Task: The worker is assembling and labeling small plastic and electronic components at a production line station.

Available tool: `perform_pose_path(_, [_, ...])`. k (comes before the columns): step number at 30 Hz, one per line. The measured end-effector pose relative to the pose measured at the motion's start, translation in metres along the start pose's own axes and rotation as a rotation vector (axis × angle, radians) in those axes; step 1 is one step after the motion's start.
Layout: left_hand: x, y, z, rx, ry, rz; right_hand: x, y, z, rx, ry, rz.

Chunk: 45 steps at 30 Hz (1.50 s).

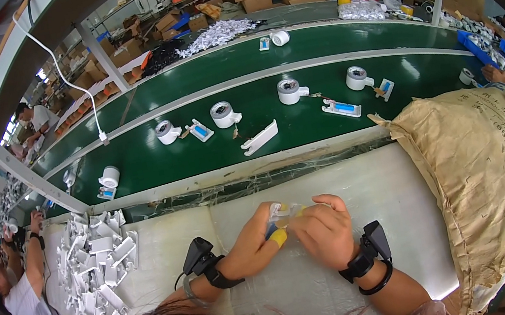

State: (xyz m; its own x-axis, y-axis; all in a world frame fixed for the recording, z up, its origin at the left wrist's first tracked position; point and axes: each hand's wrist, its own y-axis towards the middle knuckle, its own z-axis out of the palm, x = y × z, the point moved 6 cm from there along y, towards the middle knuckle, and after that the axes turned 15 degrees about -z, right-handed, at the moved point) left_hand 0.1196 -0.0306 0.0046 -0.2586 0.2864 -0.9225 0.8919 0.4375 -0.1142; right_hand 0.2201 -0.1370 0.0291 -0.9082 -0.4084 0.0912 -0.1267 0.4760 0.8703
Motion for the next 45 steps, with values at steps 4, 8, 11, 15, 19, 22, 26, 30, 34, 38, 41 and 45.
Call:
perform_pose_path(4, [-0.001,0.001,0.001,-0.036,0.049,0.07,-0.001,0.0,-0.002,-0.002,0.0,-0.001])
perform_pose_path(8, [-0.004,0.001,0.003,-0.046,0.047,0.084,-0.002,-0.001,-0.002,0.002,-0.005,-0.006])
perform_pose_path(11, [0.001,0.002,0.005,-0.007,-0.123,0.03,-0.003,-0.002,-0.003,-0.003,0.001,-0.002])
perform_pose_path(15, [0.006,0.007,0.009,0.013,-0.149,0.065,-0.003,-0.001,-0.005,0.005,0.003,-0.003])
perform_pose_path(19, [-0.002,0.004,0.008,-0.155,-0.018,0.24,-0.003,-0.003,-0.004,0.004,0.007,-0.005])
perform_pose_path(22, [0.003,0.006,0.012,-0.114,-0.039,0.103,-0.005,-0.004,-0.006,0.003,0.007,-0.001])
perform_pose_path(26, [0.005,0.008,0.014,-0.126,-0.045,0.103,-0.007,-0.004,-0.008,0.001,0.012,0.003])
perform_pose_path(30, [0.009,0.012,0.016,-0.113,-0.076,0.074,-0.009,-0.006,-0.008,0.0,0.014,-0.006])
perform_pose_path(34, [0.005,0.013,0.016,-0.1,-0.043,0.025,-0.014,-0.007,-0.008,0.026,0.025,-0.008])
perform_pose_path(38, [0.005,0.015,0.018,-0.079,-0.022,-0.003,-0.016,-0.009,-0.009,0.027,0.03,0.0])
perform_pose_path(41, [0.005,0.016,0.018,-0.124,0.04,0.058,-0.017,-0.01,-0.008,0.016,0.031,0.005])
perform_pose_path(45, [0.005,0.015,0.015,-0.238,0.075,0.14,-0.016,-0.009,-0.007,0.016,0.047,0.007])
